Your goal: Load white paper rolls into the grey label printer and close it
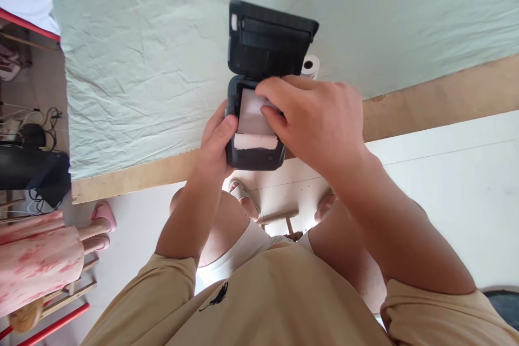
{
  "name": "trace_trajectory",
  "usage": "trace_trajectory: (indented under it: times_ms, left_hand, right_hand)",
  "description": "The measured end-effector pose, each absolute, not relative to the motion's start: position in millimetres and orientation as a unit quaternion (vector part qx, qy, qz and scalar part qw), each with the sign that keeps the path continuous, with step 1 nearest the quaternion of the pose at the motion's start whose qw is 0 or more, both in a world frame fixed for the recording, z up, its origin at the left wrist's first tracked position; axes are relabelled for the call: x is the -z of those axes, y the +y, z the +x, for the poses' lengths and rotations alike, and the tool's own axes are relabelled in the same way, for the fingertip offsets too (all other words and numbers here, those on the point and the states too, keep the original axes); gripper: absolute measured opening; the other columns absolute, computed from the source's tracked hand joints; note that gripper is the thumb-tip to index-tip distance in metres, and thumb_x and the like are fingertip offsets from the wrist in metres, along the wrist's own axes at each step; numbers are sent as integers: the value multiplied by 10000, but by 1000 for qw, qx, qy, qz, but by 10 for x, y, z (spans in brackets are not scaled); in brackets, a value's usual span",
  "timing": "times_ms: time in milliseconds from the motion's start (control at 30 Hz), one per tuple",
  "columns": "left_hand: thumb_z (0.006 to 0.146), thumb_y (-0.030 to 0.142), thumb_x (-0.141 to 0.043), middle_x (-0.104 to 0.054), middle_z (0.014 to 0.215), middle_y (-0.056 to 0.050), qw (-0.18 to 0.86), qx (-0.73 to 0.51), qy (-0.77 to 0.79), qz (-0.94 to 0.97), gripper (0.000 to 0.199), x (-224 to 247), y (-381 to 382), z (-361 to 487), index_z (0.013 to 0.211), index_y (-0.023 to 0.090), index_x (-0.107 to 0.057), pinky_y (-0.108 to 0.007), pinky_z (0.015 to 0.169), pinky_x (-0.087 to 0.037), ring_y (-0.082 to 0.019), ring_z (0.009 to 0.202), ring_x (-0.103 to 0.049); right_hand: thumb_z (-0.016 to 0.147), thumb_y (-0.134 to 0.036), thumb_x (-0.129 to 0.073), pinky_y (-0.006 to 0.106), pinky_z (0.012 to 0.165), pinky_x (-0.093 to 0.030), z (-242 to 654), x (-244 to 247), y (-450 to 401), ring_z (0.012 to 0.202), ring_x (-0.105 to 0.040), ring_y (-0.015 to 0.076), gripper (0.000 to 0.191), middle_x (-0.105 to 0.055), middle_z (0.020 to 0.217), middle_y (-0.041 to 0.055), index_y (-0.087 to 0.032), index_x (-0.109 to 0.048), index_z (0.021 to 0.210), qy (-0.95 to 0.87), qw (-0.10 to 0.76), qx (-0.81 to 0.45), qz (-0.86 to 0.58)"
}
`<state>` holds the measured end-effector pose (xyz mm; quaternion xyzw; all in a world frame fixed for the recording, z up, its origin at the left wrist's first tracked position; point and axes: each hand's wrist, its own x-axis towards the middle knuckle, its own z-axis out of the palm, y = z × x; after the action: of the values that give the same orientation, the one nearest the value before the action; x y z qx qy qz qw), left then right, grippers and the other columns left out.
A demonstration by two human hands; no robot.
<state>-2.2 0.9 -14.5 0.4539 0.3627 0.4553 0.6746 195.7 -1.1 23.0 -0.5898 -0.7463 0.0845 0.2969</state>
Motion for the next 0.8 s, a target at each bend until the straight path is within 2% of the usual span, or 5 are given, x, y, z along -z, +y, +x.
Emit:
trace_trajectory:
  times_ms: [300,533,633,733,800]
  left_hand:
    - [951,714,-758,-710,869,-26,670,-445,387,450,469,129,22,-24,1102,270,-768,-341,613,-599,-240,859,-803]
    - [975,653,-748,-830,991,-37,683,-471,369,419,405,207,41,-25,1136,282,-779,-343,723,-685,-291,1113,-849]
    - [967,613,-776,-846,1039,-34,683,-481,388,389,380,211,47,-12,1148,278,-772,-405,912,-738,-317,1314,-804]
    - [953,631,-789,-852,1120,-46,683,-482,390,386,413,212,56,-7,1156,271,-770,-460,1026,-735,-347,1414,-759]
    - [947,659,-785,-852,1188,-49,675,-489,387,394,427,225,63,-9,1115,266,-772,-461,1067,-726,-360,1453,-735]
  right_hand:
    - [846,-279,-836,334,568,-228,2002,-222,9,553,-385,132,239,-580,666,-51,-289,-634,974,-762,266,-178,-564]
    - [806,-225,-870,331,523,-391,2107,-418,-88,566,-516,85,292,-739,962,-32,-297,-721,1047,-713,424,-263,-493]
    - [856,-467,-893,314,469,-430,2347,-306,20,785,-669,139,372,-709,1302,28,-326,-818,1191,-614,590,-288,-438]
    - [666,-835,-899,303,358,-374,2587,-11,227,635,-648,159,640,-720,1046,22,-340,-806,1060,-550,637,-376,-389]
    - [613,-749,-984,283,316,-290,2678,185,327,472,-525,116,666,-671,843,-20,-346,-742,1085,-519,620,-393,-438]
